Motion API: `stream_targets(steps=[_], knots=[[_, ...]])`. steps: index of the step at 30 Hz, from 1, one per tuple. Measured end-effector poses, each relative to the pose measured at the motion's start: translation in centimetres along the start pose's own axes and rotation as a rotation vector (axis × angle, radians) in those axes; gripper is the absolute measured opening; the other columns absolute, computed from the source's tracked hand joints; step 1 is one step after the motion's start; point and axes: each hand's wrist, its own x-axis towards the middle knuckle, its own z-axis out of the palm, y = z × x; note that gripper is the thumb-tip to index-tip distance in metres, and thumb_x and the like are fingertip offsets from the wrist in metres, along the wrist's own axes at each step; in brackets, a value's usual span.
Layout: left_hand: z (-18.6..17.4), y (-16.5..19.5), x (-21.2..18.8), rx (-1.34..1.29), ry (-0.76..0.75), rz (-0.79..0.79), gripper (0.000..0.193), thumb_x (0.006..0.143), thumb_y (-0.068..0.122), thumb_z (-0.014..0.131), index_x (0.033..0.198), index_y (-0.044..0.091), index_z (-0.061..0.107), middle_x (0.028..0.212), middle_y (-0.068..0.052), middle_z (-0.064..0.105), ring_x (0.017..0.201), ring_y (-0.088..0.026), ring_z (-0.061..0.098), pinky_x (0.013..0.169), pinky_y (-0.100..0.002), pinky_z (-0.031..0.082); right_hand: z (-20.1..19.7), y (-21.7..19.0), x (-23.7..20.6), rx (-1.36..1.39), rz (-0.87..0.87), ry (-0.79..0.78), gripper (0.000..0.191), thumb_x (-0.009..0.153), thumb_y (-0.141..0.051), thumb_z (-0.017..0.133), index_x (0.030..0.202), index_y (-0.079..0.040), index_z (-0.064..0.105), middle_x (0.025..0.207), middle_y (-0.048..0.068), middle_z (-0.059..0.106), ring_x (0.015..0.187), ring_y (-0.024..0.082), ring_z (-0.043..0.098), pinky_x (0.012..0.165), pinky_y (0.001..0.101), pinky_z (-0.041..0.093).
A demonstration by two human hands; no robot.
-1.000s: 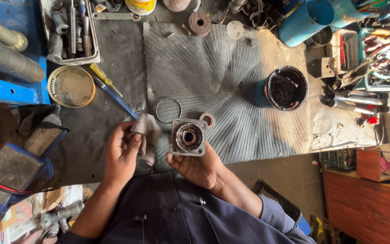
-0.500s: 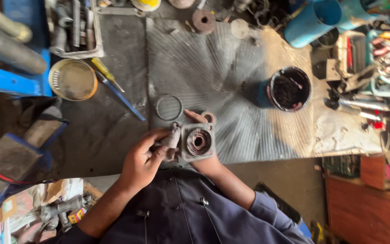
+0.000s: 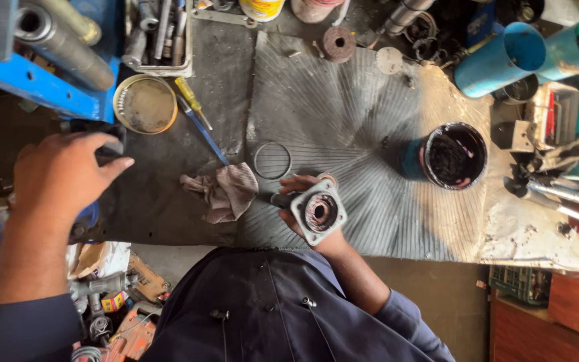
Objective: The person wipes small metal components with a rag, scoops grease from a tin, and packs grease into a bearing and a flanged housing. They then handle a shock absorber assembly, fitting parts together and wiping the workbench surface.
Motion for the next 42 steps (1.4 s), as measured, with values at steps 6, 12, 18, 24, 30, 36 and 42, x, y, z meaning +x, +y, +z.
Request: stream_targets(steps=[6, 12, 18, 24, 30, 36, 42], knots=[[1.6, -0.1, 0.2, 0.044, 0.170, 0.105, 0.029, 0.108, 0.044, 0.075, 0.095, 0.018, 0.074, 0.097, -0.001, 0.075, 0.088, -0.023, 0.070, 0.082, -0.038, 0.054, 0.2, 0.4, 0.5, 0.059, -0.008, -0.038, 0.066, 0.088, -0.005, 0.083, 0.144, -0.003, 0.048, 0.116, 0.008, 0.068, 0.119, 0.018, 0.066, 0.105, 0.0353, 0.053], [-2.6, 4.4, -0.6, -0.168, 0.228, 0.229, 0.024, 0.089, 0.030, 0.078, 0.103, 0.011, 0.076, 0.103, -0.010, 0.074, 0.092, -0.032, 0.069, 0.081, -0.045, 0.054, -2.1, -3.8, -1.0, -0.055, 0.005, -0.131, 0.042, 0.084, -0.009, 0.086, 0.119, -0.006, 0.062, 0.104, 0.005, 0.072, 0.106, 0.024, 0.071, 0.090, 0.0344, 0.058], [-1.0, 9.9, -3.5, -0.281, 0.233, 0.362, 0.019, 0.091, 0.022, 0.076, 0.109, 0.014, 0.076, 0.122, -0.002, 0.075, 0.111, -0.026, 0.070, 0.102, -0.042, 0.053, -6.3, -5.0, -1.2, -0.294, -0.206, -0.280, 0.047, 0.074, -0.026, 0.086, 0.110, -0.003, 0.064, 0.125, 0.012, 0.072, 0.099, 0.026, 0.073, 0.086, 0.0374, 0.059], [7.5, 0.3, 0.0, -0.160, -0.043, -0.025, 0.028, 0.094, 0.037, 0.087, 0.110, 0.015, 0.081, 0.098, -0.018, 0.073, 0.094, -0.035, 0.069, 0.090, -0.043, 0.054, -8.3, -3.2, -3.8, -0.152, -0.194, -0.265, 0.043, 0.077, -0.024, 0.084, 0.110, -0.005, 0.065, 0.129, 0.014, 0.071, 0.101, 0.025, 0.074, 0.089, 0.0385, 0.059], [12.4, 1.1, -1.2, -0.237, 0.312, 0.051, 0.008, 0.093, 0.010, 0.075, 0.097, 0.005, 0.072, 0.104, -0.015, 0.069, 0.101, -0.032, 0.066, 0.094, -0.040, 0.052, -11.3, -0.6, -6.3, -0.192, -0.319, -0.236, 0.048, 0.079, -0.026, 0.084, 0.118, -0.004, 0.066, 0.134, 0.015, 0.069, 0.116, 0.028, 0.073, 0.105, 0.0402, 0.054], [9.7, 4.9, 0.9, -0.401, 0.309, -0.133, 0.010, 0.097, 0.002, 0.067, 0.107, -0.002, 0.069, 0.103, -0.020, 0.071, 0.092, -0.029, 0.071, 0.087, -0.037, 0.057, -12.9, 0.8, -7.0, -0.165, -0.336, -0.249, 0.060, 0.079, -0.028, 0.084, 0.130, -0.003, 0.063, 0.138, 0.015, 0.068, 0.121, 0.027, 0.072, 0.112, 0.0425, 0.048], [8.0, 6.6, 1.3, -0.461, 0.361, -0.145, 0.016, 0.105, 0.007, 0.061, 0.117, -0.002, 0.066, 0.107, -0.017, 0.071, 0.095, -0.027, 0.069, 0.089, -0.037, 0.056, -12.5, 1.3, -5.4, 0.075, -0.087, -0.343, 0.062, 0.084, -0.027, 0.084, 0.135, -0.003, 0.058, 0.138, 0.013, 0.066, 0.111, 0.024, 0.072, 0.099, 0.0373, 0.059]])
